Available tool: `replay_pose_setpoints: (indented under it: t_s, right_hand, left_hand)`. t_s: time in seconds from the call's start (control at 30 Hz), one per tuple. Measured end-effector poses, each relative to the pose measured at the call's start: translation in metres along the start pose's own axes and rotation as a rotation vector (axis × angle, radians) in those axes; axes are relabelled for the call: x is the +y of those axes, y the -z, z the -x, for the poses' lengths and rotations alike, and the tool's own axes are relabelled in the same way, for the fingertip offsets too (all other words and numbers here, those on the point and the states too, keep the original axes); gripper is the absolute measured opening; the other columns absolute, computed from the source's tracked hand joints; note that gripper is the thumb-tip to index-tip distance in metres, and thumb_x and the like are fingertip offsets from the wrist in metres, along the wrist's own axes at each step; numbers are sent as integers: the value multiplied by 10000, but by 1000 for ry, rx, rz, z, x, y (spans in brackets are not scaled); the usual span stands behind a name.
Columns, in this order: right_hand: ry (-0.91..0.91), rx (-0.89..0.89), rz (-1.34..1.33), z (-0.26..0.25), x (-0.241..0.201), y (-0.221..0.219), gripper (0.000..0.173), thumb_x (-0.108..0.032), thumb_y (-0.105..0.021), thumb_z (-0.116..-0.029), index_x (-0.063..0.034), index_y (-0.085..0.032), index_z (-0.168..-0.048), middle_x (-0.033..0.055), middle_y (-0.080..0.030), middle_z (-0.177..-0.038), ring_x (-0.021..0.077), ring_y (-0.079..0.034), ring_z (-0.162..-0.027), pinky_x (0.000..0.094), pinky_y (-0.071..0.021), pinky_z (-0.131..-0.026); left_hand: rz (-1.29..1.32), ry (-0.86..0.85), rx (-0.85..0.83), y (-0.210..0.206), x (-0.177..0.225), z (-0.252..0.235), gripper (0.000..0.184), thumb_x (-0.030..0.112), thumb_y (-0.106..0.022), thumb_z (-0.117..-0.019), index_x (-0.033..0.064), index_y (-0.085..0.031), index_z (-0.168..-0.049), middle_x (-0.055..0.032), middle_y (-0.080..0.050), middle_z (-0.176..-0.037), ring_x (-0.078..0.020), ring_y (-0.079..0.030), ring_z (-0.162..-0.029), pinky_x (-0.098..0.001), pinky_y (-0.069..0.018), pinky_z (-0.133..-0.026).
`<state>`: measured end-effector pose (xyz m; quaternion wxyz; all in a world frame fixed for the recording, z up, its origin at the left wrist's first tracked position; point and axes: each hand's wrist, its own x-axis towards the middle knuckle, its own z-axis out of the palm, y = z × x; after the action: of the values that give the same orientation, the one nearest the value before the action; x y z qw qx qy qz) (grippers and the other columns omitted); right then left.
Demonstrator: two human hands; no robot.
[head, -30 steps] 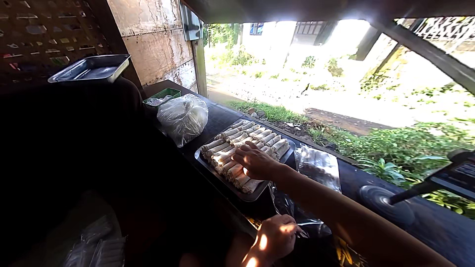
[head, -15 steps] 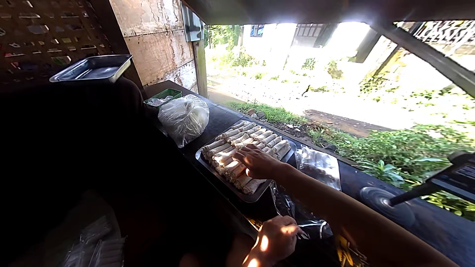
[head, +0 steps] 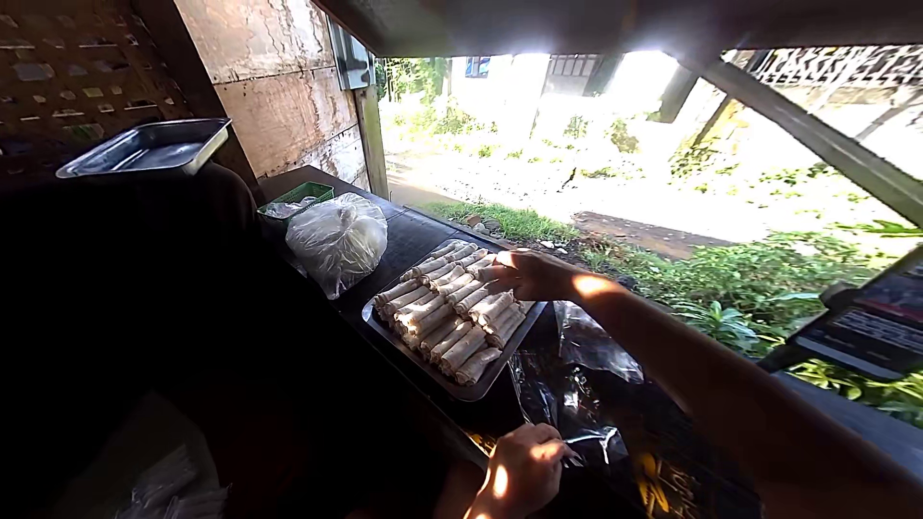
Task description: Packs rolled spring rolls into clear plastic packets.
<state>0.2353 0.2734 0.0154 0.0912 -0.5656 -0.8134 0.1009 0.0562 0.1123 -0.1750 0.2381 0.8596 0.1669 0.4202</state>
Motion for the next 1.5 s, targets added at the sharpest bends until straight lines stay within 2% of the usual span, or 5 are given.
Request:
replay_pose_setpoints:
  t_s: [0.43,0.7,1.0,1.23,1.5]
  right_hand:
    - [-45,-167,85,4,-13,-33,494,-14,-718,-846,4,-594,-1323,205,-598,-1347,390,-537,-1299,543,-433,-1064]
    - [5,-106,55,5,-9,-39,395,-178,-762,-880,24,-644,-1197,203,-628,-1220,378,-581,-1194,526,-451,-1025]
    - [18,-120,73,10,-12,-36,450,-160,-740,-898,6,-616,-1297,198,-633,-1291,384,-557,-1264,528,-433,-1062]
    - [78,-58,55,18,0,-41,481,-62,-766,-797,25,-628,-1249,220,-640,-1268,410,-575,-1243,565,-456,-1026]
    - [80,55,111,13,-9,-44,396,-75,-730,-865,10,-638,-1241,206,-675,-1223,396,-634,-1180,546,-504,-978]
  left_hand:
    - [-16,3,-11,2,2,0,164,-39,-641,-830,41,-780,-863,-102,-765,-996,-213,-745,-877,-303,-607,-773]
    - [-4,8,-10,2,2,0,166,-41,-637,-835,43,-777,-865,-101,-765,-994,-217,-745,-884,-308,-607,-775]
    - [6,7,-13,3,3,-1,161,-44,-638,-842,38,-774,-868,-112,-764,-989,-222,-749,-926,-317,-609,-815]
    - [1,5,-16,2,2,0,159,-41,-634,-848,36,-773,-863,-107,-763,-988,-220,-746,-925,-310,-606,-819]
    - [-6,10,-13,3,2,0,168,-43,-631,-840,42,-773,-862,-107,-765,-995,-216,-748,-929,-311,-606,-818]
